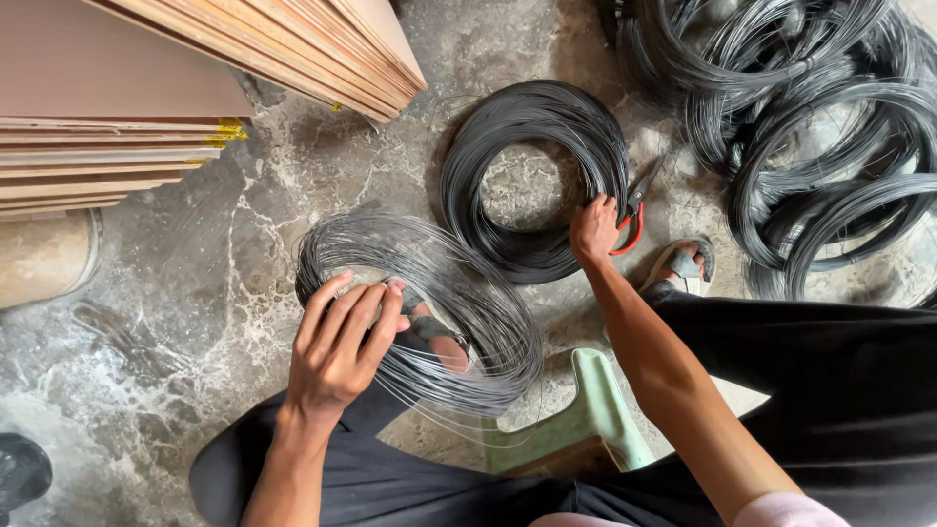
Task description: The person sits on a small stool and coils a long strand of thin metal wire into a circular bundle by hand. They repeatedly wrap the wire around their fingers and the existing coil to form a neat, compact loop, eventually placing the finished coil on the floor.
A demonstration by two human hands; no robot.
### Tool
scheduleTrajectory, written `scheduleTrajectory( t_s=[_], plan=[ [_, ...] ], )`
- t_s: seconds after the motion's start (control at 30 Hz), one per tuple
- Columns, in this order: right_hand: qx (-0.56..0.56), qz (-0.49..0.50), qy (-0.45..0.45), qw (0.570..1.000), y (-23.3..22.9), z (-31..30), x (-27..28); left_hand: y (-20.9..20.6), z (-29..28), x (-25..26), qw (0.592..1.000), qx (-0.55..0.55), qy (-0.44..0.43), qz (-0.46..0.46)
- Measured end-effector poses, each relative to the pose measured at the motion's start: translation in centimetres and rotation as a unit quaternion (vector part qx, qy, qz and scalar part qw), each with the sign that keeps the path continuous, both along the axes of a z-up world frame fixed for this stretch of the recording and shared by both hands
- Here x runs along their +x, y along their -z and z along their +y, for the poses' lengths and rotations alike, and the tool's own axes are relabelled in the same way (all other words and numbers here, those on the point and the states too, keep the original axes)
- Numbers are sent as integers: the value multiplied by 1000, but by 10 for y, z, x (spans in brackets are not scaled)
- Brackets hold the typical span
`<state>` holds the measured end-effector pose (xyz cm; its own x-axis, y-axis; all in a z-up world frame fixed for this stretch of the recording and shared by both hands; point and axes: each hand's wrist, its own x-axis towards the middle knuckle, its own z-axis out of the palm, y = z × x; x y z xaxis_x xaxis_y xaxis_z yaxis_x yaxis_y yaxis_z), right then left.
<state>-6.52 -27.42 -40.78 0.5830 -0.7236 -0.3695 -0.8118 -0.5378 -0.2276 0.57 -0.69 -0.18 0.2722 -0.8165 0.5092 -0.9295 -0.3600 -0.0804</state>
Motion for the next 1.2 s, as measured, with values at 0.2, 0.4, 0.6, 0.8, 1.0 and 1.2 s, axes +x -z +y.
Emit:
scheduleTrajectory(
  t_s=[0.2, 0.4, 0.6, 0.8, 1.0, 1.2],
  plan=[
    [4, -21, 25, 999, 24, -8, -7, 3, 0, 1, 1000, -1, 0, 9],
    [181, -217, 83, 955, -9, 3, -6, 4, 2, 0, 1000, 4, -4, 4],
    [506, -341, 219, 761, -188, 35, 2, -3, -3, -3, 1000, 4, -2, -6],
    [503, -387, 128, 762, -285, 60, -5, -2, 1, -9, 1000, 1, 2, -17],
    [546, -366, -35, 753, -336, 101, -16, 0, 0, -11, 999, -3, -4, -51],
    [458, -392, -234, 763, -377, 107, -25, 5, -1, -11, 997, 21, -18, -76]
  ],
)
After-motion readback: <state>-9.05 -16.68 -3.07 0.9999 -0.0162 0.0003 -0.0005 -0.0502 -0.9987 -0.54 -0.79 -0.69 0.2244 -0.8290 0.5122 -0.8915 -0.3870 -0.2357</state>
